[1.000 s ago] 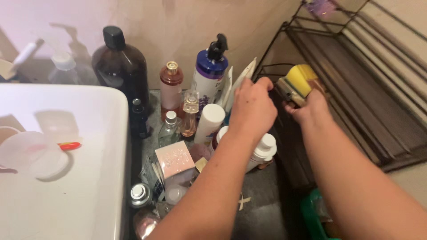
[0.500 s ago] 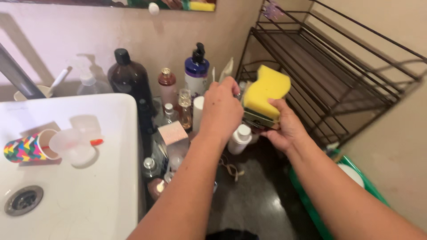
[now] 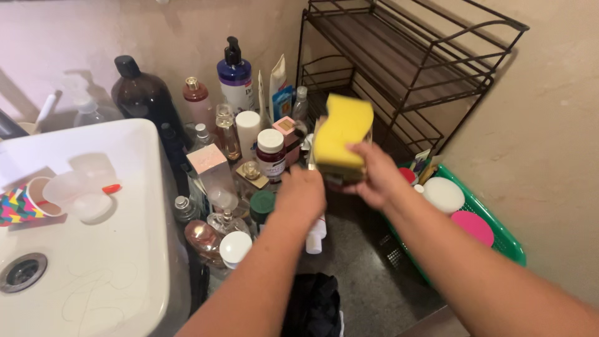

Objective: The person wipes a metal wire rack and the countertop with a black cloth, then rearranges several toiletries and a sponge on the rack. The person handles bottles, tubes, and a sponge, placing them back on the rack after cleaning.

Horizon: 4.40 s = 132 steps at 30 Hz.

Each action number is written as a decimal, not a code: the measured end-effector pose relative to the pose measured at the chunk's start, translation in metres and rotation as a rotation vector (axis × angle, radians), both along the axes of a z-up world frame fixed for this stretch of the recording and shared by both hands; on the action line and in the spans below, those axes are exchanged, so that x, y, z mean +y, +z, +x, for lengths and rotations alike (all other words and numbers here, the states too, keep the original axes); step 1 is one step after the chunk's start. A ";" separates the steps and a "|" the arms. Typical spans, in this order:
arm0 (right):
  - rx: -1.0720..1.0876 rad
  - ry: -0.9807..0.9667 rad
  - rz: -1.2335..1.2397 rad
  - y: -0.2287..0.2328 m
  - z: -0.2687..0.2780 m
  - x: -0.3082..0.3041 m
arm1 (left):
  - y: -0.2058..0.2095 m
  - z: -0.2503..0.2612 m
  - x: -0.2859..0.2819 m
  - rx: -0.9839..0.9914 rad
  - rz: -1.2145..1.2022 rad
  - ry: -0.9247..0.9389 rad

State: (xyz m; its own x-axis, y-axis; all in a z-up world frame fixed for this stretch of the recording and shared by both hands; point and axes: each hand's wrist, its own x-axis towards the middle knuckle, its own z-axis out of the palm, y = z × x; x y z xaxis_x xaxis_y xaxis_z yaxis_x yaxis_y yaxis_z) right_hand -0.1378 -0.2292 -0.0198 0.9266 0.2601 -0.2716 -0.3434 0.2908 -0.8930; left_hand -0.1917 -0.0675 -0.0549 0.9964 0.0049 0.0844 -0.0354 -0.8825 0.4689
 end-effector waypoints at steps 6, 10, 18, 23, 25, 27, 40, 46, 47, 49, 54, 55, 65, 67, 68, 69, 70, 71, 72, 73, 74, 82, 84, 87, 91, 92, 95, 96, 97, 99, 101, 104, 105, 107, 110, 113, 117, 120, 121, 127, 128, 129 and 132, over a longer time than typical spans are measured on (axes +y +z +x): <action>-0.027 0.052 -0.153 -0.011 -0.024 -0.021 | -0.064 -0.020 -0.046 0.341 -0.127 0.053; 0.025 0.106 -0.131 -0.010 -0.018 -0.040 | -0.067 -0.022 -0.056 0.211 -0.271 0.232; 0.211 0.190 0.002 -0.021 -0.024 -0.066 | -0.014 0.007 -0.010 0.090 -0.250 0.371; 0.191 0.230 -0.225 -0.042 -0.036 -0.058 | 0.009 0.045 0.011 -0.105 -0.206 0.329; 0.233 0.194 -0.295 -0.051 -0.039 -0.048 | 0.017 0.055 0.009 -0.157 -0.185 0.300; 0.259 0.151 -0.321 -0.059 -0.038 -0.039 | 0.026 0.062 0.004 -0.257 -0.190 0.256; -0.075 0.010 -0.710 -0.080 -0.017 -0.024 | 0.038 0.067 -0.009 -0.097 0.022 0.297; -0.559 -0.260 -0.871 -0.060 -0.032 -0.022 | 0.054 0.036 -0.022 -0.180 -0.016 0.299; -0.681 -0.324 -0.805 -0.057 -0.034 -0.023 | 0.056 0.029 -0.025 -0.220 0.026 0.324; -0.363 -0.219 -0.495 -0.051 -0.033 -0.024 | 0.058 0.015 -0.037 -0.403 0.013 0.324; -0.285 -0.097 -0.393 -0.059 -0.026 -0.029 | 0.030 -0.031 -0.070 -0.760 -0.240 0.222; -0.354 -0.108 -0.475 -0.064 -0.026 -0.031 | 0.020 -0.042 -0.076 -0.759 -0.258 0.190; -0.331 0.155 -0.554 -0.075 -0.051 -0.026 | -0.083 -0.147 -0.077 -0.341 0.056 0.007; -0.356 0.158 -0.564 -0.071 -0.055 -0.023 | -0.096 -0.153 -0.070 -0.302 0.148 -0.041; -0.370 0.159 -0.569 -0.070 -0.057 -0.022 | -0.100 -0.151 -0.066 -0.284 0.194 -0.065; -0.390 0.170 -0.550 -0.069 -0.058 -0.021 | -0.103 -0.145 -0.064 -0.276 0.178 -0.010; -0.411 0.182 -0.530 -0.069 -0.059 -0.019 | -0.104 -0.137 -0.061 -0.268 0.162 0.045; -0.435 0.197 -0.508 -0.068 -0.059 -0.016 | -0.104 -0.130 -0.056 -0.262 0.148 0.104; -0.456 0.222 -0.518 -0.068 -0.059 -0.014 | -0.102 -0.126 -0.051 -0.323 0.123 0.132; -0.476 0.246 -0.523 -0.067 -0.060 -0.012 | -0.098 -0.124 -0.047 -0.382 0.104 0.159; -0.496 0.271 -0.528 -0.066 -0.061 -0.011 | -0.094 -0.127 -0.043 -0.442 0.085 0.186; -0.620 0.456 -0.397 -0.055 -0.085 0.038 | -0.080 -0.269 0.029 -0.293 0.374 0.433; -0.595 0.511 -0.367 -0.053 -0.093 0.044 | -0.082 -0.288 0.035 -0.088 0.414 0.418; -0.573 0.603 -0.352 -0.049 -0.099 0.049 | -0.076 -0.292 0.038 0.062 0.422 0.389; -0.782 0.796 -0.343 -0.042 -0.091 0.038 | -0.038 -0.268 0.014 -0.245 0.348 0.240; -0.878 0.847 -0.353 -0.039 -0.087 0.035 | -0.023 -0.255 0.005 -0.274 0.321 0.187; -0.716 0.886 -0.590 -0.025 -0.072 0.026 | 0.018 -0.205 -0.025 -0.376 0.303 0.056; -0.768 0.773 -0.717 -0.017 -0.065 0.020 | 0.030 -0.189 -0.032 -0.413 0.311 0.017; -0.814 0.648 -0.844 -0.007 -0.057 0.012 | 0.040 -0.174 -0.036 -0.411 0.296 -0.008; -0.897 0.432 -1.010 0.016 -0.039 -0.007 | 0.053 -0.148 -0.044 -0.411 0.268 -0.064; -0.974 0.256 -1.091 0.042 -0.023 -0.032 | 0.063 -0.135 -0.038 -0.462 0.380 0.001; -0.758 0.079 -1.088 0.077 -0.004 -0.068 | 0.072 -0.129 -0.008 -0.440 0.450 0.053; -0.751 0.040 -1.063 0.080 -0.003 -0.076 | 0.072 -0.126 0.005 -0.380 0.346 0.213; -0.749 -0.027 -1.002 0.081 -0.002 -0.084 | 0.060 -0.111 0.015 -0.445 0.101 0.404; -0.371 -0.049 -0.602 0.067 -0.004 -0.086 | 0.010 -0.094 0.006 -0.459 -0.242 0.472; 0.187 -0.012 -0.280 0.052 -0.011 -0.083 | -0.069 -0.129 -0.022 0.175 -0.192 0.243; 0.349 0.407 0.297 0.034 -0.038 -0.084 | -0.130 -0.151 -0.037 0.164 0.238 -0.079; 0.219 0.562 0.393 0.036 -0.055 -0.082 | -0.104 -0.145 -0.025 0.028 -0.168 0.087; 0.157 0.539 0.305 0.039 -0.060 -0.079 | -0.083 -0.140 -0.020 -0.012 -0.365 0.187; -0.130 0.332 -0.175 0.064 -0.081 -0.054 | 0.083 -0.099 -0.016 -0.624 -0.932 0.165; -0.193 0.301 -0.259 0.067 -0.086 -0.047 | 0.103 -0.086 -0.026 -0.712 -0.844 0.170; -0.266 0.261 -0.304 0.069 -0.090 -0.041 | 0.117 -0.076 -0.036 -0.802 -0.760 0.182; -0.412 0.175 -0.409 0.070 -0.101 -0.026 | 0.137 -0.044 -0.058 -0.788 -0.452 0.549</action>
State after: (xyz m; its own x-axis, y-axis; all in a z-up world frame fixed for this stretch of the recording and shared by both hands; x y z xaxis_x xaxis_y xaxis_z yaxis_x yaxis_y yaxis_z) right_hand -0.2386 -0.2556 0.0499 0.9297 0.3682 -0.0100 0.0422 -0.1334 -0.9902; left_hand -0.2357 -0.1251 0.0823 0.5126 0.6302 0.5832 -0.1215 -0.6191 0.7759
